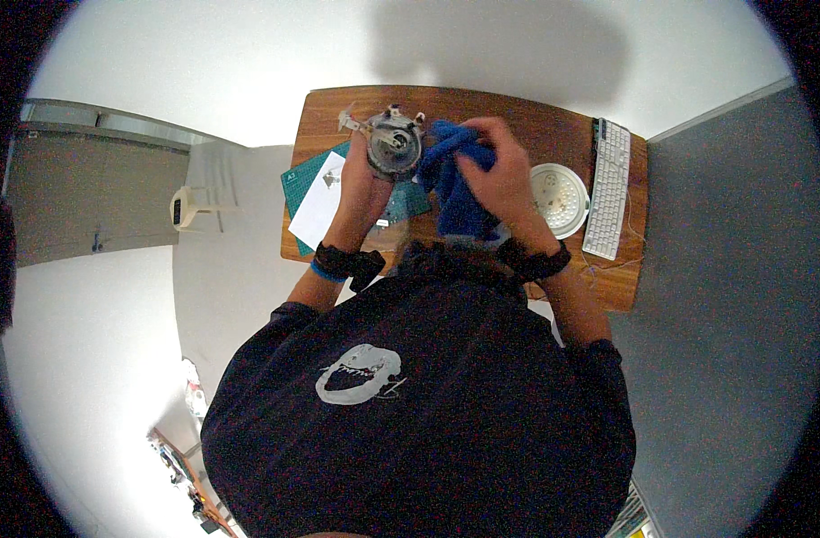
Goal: The person disassembles a white cylindrical appliance, wipes the internal components with a blue cloth, and reassembles the unit. The person handles the appliance parts and a cloth on a wooden desk.
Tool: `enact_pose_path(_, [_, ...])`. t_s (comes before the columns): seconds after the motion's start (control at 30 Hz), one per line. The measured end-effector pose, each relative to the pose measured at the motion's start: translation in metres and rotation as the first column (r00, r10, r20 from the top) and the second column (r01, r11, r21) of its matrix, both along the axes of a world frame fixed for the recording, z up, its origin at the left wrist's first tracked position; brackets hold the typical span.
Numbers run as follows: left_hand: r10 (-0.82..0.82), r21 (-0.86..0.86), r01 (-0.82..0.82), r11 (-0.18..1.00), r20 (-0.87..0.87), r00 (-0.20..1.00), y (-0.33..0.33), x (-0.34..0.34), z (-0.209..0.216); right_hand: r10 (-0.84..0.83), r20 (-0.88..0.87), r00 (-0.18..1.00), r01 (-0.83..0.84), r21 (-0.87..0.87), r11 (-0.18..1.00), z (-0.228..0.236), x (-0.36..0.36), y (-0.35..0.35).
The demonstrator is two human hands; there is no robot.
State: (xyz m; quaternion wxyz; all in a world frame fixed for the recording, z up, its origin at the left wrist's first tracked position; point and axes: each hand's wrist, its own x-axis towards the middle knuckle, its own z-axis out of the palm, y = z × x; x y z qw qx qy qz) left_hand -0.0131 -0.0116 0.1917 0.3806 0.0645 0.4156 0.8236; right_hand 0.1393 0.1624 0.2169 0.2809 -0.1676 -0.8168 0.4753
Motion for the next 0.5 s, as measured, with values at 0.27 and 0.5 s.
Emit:
enact_pose_path(0.27, [0.056, 0.095, -0.058, 0.994, 0.026, 0.998, 0.003, -0.003, -0.006, 0.158, 0.021, 0.987, -0.156, -0.077, 0.985, -0.002, 0.005, -0.01])
enact_pose_path(0.5, [0.128, -0.165, -0.167, 0.972, -0.221, 0.967, 0.012, 0.011, -0.014, 0.376, 0.142, 0.916, -0.37, -0.071, 0.926, -0.002, -0.013, -0.047])
